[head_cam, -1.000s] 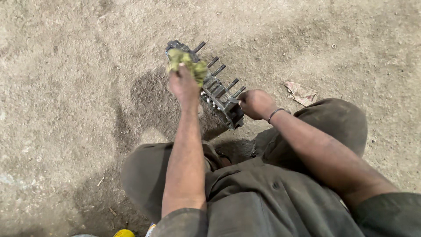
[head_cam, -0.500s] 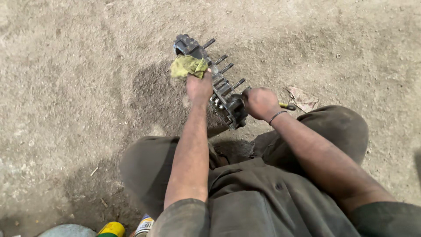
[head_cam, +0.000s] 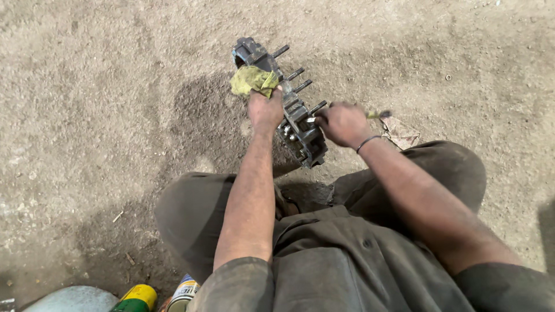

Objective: The person sits on the ground and scrubs a metal mechanical part with a yellow cloth and a small brush. The person repeatedly wipes and scrubs the part, turning it over to clean different surfaces.

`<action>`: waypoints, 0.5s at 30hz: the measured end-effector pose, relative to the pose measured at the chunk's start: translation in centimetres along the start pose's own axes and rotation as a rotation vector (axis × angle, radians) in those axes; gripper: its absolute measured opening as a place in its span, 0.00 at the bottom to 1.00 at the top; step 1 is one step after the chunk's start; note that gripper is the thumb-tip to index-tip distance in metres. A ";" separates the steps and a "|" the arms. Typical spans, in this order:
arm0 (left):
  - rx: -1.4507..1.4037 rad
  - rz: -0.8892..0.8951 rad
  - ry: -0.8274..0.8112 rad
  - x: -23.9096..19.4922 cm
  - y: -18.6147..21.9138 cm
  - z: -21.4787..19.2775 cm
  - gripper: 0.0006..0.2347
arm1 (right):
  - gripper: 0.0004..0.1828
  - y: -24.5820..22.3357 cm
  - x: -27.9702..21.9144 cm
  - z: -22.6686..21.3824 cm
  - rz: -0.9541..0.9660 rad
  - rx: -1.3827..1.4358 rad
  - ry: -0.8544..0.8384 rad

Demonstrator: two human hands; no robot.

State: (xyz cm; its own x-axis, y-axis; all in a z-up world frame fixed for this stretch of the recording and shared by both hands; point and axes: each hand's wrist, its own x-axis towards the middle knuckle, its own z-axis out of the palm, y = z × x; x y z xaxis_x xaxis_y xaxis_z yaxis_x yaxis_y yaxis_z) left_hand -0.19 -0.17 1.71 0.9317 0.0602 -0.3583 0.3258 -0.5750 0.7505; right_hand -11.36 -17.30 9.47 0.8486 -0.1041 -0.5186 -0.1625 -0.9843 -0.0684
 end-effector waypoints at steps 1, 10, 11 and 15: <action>-0.009 0.001 0.004 -0.1 0.1 -0.1 0.24 | 0.19 0.2 0.0 -0.2 -0.057 0.005 0.082; -0.002 -0.019 -0.016 -0.7 1.4 -0.9 0.24 | 0.17 0.9 0.6 -1.8 -0.187 -0.027 0.118; 0.003 -0.035 -0.029 -0.7 1.6 -0.9 0.24 | 0.17 0.9 0.7 -1.9 -0.188 -0.028 0.106; -0.047 -0.091 -0.087 -0.7 1.6 -0.9 0.21 | 0.19 1.0 1.5 -2.2 -0.189 0.016 -0.016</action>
State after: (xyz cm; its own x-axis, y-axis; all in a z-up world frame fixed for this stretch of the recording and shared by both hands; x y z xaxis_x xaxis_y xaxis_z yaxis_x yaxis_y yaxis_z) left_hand -0.22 -0.40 3.63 0.8810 0.0378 -0.4715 0.4173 -0.5314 0.7372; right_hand -9.20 -18.78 10.50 0.8567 0.0850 -0.5087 -0.0090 -0.9837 -0.1795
